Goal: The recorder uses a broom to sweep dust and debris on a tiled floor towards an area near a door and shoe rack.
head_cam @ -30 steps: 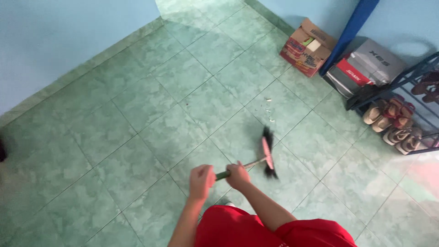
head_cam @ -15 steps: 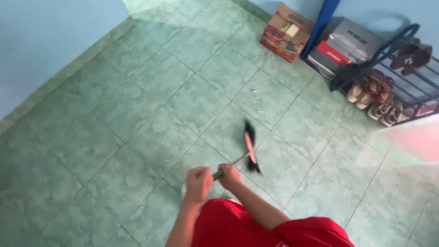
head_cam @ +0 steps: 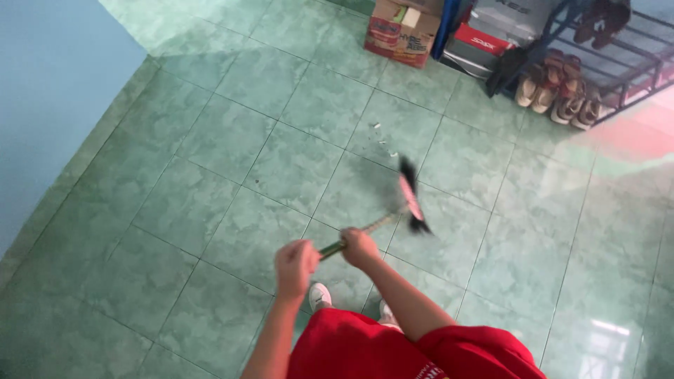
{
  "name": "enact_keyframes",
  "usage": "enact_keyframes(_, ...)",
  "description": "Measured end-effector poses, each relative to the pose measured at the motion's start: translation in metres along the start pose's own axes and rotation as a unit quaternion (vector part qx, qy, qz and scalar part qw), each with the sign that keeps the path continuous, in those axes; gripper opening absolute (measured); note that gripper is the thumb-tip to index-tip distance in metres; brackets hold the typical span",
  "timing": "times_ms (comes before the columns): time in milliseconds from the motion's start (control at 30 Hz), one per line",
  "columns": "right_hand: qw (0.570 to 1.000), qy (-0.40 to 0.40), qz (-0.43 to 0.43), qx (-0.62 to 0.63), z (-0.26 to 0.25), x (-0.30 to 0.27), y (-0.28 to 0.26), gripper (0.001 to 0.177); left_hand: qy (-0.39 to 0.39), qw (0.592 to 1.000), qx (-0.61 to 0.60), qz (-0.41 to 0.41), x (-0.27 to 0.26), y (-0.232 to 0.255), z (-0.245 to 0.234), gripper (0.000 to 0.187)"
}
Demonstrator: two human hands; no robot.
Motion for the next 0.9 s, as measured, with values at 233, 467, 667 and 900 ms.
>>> enact_keyframes(233, 0.994, 0.013, -0.097, 0.036, 0.021, 0.026, -0.133, 0.012, -0.013, 0.995, -0.045, 0.084, -0.004, 0.090, -0.054, 0.046)
enact_keyframes(467, 0.998, 0.008, -0.046, 0.052, 0.053, 0.018, -0.102, 0.014, -0.018, 0.999, 0.038, 0.007, 0.000, 0.039, -0.066, 0.046)
enact_keyframes(667, 1.000, 0.009, 0.018, 0.003, 0.056, 0.016, -0.031, 0.013, -0.070, 0.994, 0.050, -0.064, 0.016, -0.014, -0.042, 0.043)
enact_keyframes(900, 0.998, 0.052, 0.025, -0.008, 0.020, 0.079, -0.066, 0.016, -0.066, 0.997, -0.009, -0.031, 0.095, 0.053, -0.061, 0.043)
Point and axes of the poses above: each hand's wrist, its own x-axis towards the middle knuckle, its own z-axis out of the palm, y = z × x, the point moved 8 cm from there along x, towards the middle knuckle, and after that the axes turned 13 degrees about -x, right-handed, at the moved point
